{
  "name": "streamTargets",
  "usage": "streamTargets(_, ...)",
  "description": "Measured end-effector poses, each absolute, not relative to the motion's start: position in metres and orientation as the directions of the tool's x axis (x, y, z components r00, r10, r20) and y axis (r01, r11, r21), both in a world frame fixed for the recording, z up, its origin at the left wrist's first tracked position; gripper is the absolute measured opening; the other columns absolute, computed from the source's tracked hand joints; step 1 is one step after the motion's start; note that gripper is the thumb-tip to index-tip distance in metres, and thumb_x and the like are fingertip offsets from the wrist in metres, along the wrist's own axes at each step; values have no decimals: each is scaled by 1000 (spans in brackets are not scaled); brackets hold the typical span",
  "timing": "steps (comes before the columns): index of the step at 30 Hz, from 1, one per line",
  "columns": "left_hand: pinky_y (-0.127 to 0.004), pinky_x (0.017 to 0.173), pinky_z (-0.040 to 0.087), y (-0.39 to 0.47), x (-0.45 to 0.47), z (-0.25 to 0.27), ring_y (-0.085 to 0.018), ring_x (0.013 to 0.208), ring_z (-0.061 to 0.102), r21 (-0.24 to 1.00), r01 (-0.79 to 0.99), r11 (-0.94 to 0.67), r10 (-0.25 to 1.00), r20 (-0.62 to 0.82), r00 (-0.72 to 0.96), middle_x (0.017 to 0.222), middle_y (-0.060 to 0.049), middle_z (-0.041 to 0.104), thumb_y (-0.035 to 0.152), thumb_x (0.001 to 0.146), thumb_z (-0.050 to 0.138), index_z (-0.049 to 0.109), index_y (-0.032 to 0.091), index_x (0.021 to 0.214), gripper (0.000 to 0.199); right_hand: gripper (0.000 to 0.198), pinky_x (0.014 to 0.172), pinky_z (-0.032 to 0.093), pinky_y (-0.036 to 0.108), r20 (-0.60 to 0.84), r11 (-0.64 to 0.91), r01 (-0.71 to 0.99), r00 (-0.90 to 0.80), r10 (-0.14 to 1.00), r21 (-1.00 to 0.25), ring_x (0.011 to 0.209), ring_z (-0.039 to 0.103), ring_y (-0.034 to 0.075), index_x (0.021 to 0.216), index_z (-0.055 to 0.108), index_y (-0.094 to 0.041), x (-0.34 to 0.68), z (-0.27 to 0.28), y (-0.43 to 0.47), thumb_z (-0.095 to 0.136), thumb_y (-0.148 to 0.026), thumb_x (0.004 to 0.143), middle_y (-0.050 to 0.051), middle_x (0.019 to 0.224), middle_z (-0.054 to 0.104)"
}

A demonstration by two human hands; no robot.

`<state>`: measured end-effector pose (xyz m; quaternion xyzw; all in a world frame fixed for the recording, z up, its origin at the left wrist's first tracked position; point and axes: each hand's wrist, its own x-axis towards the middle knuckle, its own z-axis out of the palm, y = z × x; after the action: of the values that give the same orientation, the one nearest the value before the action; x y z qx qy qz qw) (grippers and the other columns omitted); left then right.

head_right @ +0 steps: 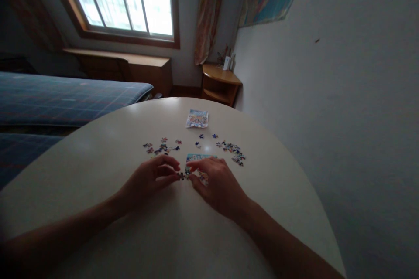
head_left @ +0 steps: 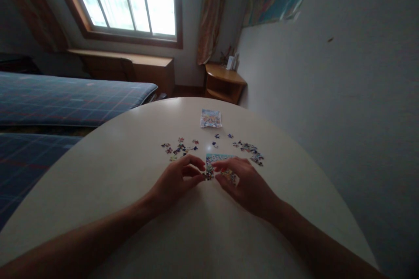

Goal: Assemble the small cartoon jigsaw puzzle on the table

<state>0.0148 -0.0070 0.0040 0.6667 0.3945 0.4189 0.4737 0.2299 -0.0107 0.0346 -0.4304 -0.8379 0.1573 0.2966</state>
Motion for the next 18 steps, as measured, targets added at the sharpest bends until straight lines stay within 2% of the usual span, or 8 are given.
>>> streamTargets(3, -30, 71, 61, -8, 16, 5, -18, 81, 72, 980, 74, -184, 921, 146, 361, 95, -6, 70, 28, 80, 71, 56, 19, 96, 23, 31, 88, 48, 40, 358, 604, 547, -494, 792, -580, 90, 68, 19, 115, 65, -28, 220, 31, -19, 66, -19, 85, 2, 99, 75)
streamTargets(5, -30, 72, 61, -8, 16, 4, -19, 82, 72, 979, 84, -185, 918, 141, 370, 95, -6, 70, 29, 81, 70, 56, 19, 97, 24, 26, 87, 49, 38, 354, 585, 524, -479, 803, -619, 86, 69, 18, 110, 68, -28, 220, 31, -18, 66, -19, 86, 1, 96, 75)
streamTargets(7, -31, 75, 61, -8, 15, 2, -18, 83, 71, 954, 147, -262, 912, 195, 360, 95, -5, 70, 27, 84, 67, 56, 19, 98, 19, 20, 84, 51, 36, 333, 548, 529, -451, 828, -648, 83, 69, 17, 103, 71, -27, 225, 34, -14, 65, -19, 86, 0, 92, 76)
streamTargets(10, -35, 87, 57, -7, 12, -1, -18, 95, 68, 792, 360, -494, 848, 346, 402, 104, -6, 68, 21, 88, 59, 58, 21, 104, 16, 16, 78, 53, 33, 304, 493, 551, -401, 864, -673, 79, 70, 17, 100, 73, -26, 232, 39, -7, 66, -22, 86, 0, 89, 76)
streamTargets(12, -38, 97, 53, -7, 10, -2, -20, 109, 63, 629, 455, -630, 763, 392, 515, 120, -8, 64, 19, 90, 56, 57, 23, 114, 24, 17, 76, 53, 31, 305, 474, 554, -373, 876, -684, 78, 70, 17, 102, 73, -26, 235, 40, -4, 66, -25, 87, 0, 89, 76)
streamTargets(15, -44, 110, 42, -8, 9, 0, -23, 128, 52, 454, 463, -761, 632, 362, 685, 140, -10, 53, 17, 90, 53, 52, 23, 128, 38, 18, 77, 53, 31, 317, 465, 553, -347, 883, -691, 79, 70, 17, 104, 73, -27, 237, 39, -2, 66, -26, 87, 0, 89, 76)
streamTargets(18, -49, 115, 34, -9, 9, 2, -23, 131, 49, 357, 478, -803, 585, 312, 749, 143, -9, 52, 17, 93, 48, 51, 23, 131, 38, 20, 75, 53, 30, 312, 458, 553, -341, 887, -696, 79, 69, 17, 106, 73, -25, 238, 37, -3, 65, -26, 87, 2, 90, 76)
